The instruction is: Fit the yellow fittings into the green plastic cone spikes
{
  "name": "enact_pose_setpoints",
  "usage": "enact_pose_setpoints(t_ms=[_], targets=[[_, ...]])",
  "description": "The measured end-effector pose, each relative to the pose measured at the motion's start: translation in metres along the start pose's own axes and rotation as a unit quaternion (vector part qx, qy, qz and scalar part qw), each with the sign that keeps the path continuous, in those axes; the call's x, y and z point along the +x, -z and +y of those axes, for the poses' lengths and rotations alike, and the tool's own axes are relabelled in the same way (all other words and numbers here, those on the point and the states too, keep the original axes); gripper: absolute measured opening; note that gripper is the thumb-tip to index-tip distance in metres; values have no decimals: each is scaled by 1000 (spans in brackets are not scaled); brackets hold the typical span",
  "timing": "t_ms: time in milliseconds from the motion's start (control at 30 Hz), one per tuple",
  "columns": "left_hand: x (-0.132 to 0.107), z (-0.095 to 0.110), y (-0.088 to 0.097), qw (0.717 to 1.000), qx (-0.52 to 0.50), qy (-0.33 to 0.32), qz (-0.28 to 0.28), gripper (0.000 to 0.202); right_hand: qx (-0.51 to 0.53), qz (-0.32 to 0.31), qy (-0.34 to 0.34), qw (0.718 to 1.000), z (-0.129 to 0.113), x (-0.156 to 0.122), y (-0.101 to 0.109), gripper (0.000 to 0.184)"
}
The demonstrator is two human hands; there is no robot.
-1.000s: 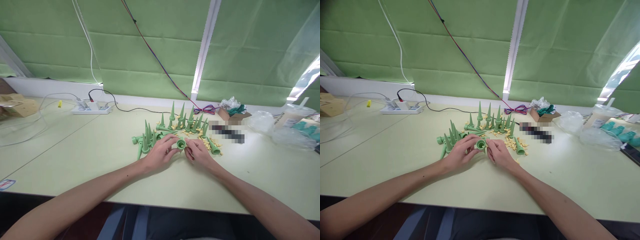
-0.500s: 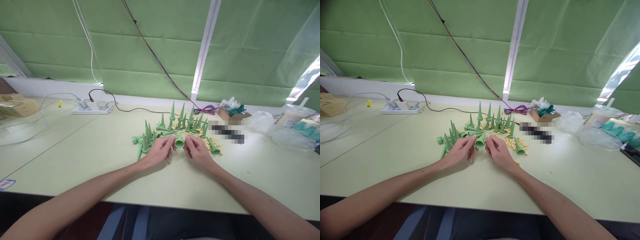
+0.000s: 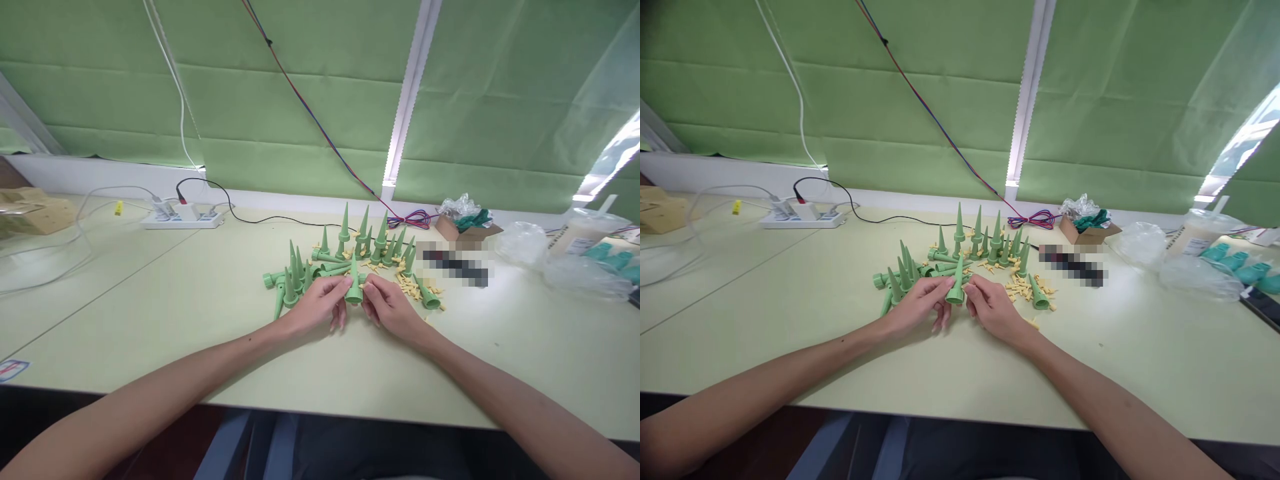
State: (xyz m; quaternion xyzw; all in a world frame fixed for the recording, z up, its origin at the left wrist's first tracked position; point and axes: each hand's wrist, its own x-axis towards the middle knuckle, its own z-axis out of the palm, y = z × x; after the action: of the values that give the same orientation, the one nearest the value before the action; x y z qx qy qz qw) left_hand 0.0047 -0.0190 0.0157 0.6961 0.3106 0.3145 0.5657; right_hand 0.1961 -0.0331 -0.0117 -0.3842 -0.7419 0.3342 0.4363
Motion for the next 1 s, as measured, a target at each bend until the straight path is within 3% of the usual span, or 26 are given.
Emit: enact_pose_setpoints(t_ms=[267,467,733,1000], targets=[[-2,-2,-1,999,37,-18,8,43,11,4,-11,1000,-1,0,-1,46],[-3,1,-1,992,118,-42,29,40,13,16,-17,1000,-1,1,-3,51],[0,-2,1,948,277,-138,72,43,49,8,-55,997,-2,1,-3,59],[-1,-7,3,918,338,-202,48,30,95,-26,-107,989,1,3,-3,63]])
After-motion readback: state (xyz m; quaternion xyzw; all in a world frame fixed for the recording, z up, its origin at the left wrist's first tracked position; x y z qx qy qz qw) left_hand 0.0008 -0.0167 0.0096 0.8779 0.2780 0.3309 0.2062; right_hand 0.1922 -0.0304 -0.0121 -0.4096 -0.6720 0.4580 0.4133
